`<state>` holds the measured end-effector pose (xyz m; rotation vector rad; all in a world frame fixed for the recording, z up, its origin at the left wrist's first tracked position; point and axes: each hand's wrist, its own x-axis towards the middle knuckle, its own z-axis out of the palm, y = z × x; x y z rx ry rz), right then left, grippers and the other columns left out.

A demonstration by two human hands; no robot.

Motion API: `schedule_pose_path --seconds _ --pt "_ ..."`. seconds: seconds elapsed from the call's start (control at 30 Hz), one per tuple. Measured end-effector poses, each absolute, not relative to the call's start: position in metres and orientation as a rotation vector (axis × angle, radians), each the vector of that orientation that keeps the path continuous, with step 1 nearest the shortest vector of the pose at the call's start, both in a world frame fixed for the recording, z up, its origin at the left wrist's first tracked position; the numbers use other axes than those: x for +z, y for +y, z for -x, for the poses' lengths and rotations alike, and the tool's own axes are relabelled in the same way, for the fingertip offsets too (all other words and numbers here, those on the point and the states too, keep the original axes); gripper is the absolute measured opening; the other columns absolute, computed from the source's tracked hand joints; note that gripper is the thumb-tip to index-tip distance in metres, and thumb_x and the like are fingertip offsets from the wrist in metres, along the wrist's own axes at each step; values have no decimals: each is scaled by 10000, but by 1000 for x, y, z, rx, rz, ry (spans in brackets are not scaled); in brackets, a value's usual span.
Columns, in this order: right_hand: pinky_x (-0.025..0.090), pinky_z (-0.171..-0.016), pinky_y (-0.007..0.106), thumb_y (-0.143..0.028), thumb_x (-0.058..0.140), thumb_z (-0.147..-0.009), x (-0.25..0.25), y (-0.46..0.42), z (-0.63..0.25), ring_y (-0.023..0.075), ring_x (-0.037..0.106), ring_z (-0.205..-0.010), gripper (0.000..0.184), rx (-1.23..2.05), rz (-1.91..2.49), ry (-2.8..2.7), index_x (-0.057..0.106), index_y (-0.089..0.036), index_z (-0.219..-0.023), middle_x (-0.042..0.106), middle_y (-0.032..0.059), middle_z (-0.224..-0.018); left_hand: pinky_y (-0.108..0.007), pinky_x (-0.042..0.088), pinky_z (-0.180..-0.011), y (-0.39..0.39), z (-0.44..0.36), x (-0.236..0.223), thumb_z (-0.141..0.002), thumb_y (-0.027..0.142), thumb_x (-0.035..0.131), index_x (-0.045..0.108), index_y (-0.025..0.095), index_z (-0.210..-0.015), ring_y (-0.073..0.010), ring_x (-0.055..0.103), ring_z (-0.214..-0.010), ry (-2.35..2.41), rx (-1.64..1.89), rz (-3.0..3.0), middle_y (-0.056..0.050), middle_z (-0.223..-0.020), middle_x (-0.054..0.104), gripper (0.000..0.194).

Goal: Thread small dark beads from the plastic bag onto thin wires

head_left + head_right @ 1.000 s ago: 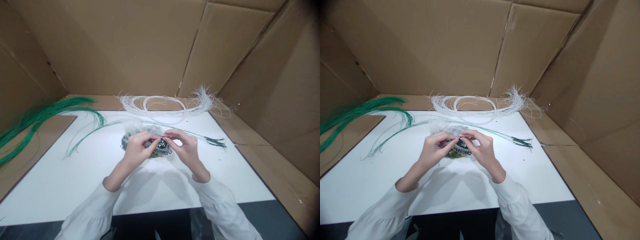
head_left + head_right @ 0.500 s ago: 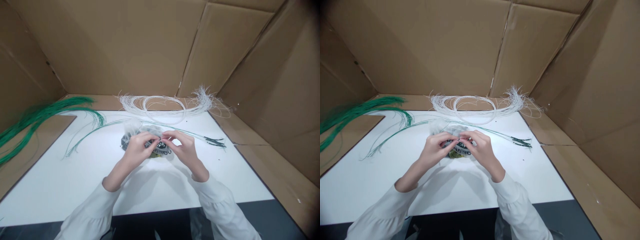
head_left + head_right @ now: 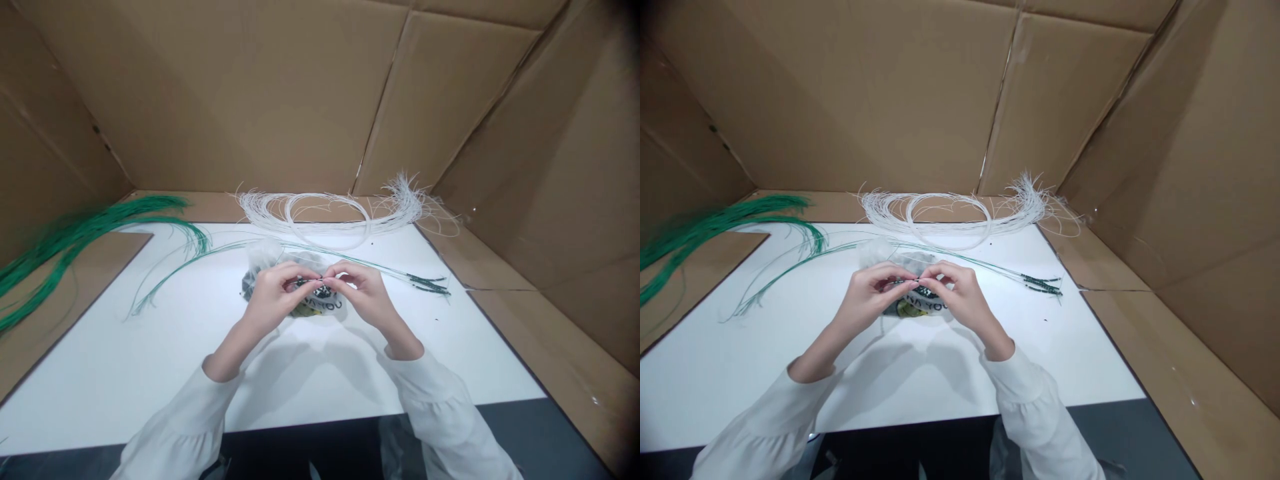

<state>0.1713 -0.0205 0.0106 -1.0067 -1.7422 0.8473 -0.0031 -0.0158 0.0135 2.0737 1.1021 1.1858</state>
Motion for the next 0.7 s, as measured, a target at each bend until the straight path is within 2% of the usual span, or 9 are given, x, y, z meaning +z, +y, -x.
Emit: schedule_pose_path --seconds 0.2,0.4,0.53,0.6,0.7 --pt "450 -638 250 -242 513 -813 10 -20 -171 127 535 -709 100 875 1016 -1760 562 -182 -750 563 9 -750 -192 368 -489 -16 2 13 -728 165 573 576 156 -721 -83 448 -547 1108 1211 -2051 -13 -729 558 12" --pt "449 -614 248 -248 503 -818 9 -20 -170 120 520 -676 97 886 1028 -1720 548 -184 -761 538 6 -754 -192 388 -521 -16 2 9 -708 109 515 498 166 -732 -110 506 -658 1107 1217 -2030 -22 -796 528 64" --pt "447 -626 249 -245 507 -815 9 -21 -170 121 521 -684 97 875 1024 -1712 549 -185 -750 544 4 -744 -193 382 -514 -16 2 9 -706 140 558 490 169 -772 -96 482 -607 1130 1202 -2021 -10 -774 540 99" --pt "446 -647 255 -251 514 -811 9 -21 -170 127 527 -704 101 859 1019 -1721 556 -186 -746 556 5 -742 -194 369 -501 -16 2 10 -722 192 591 523 170 -811 -82 452 -556 1130 1188 -2036 -1 -758 556 115" --pt "446 -672 262 -271 524 -807 10 -21 -169 132 539 -711 115 830 1009 -1739 569 -187 -744 575 5 -741 -203 363 -513 -16 2 11 -779 282 570 585 174 -766 -88 456 -554 1125 1178 -2093 1 -706 582 110"
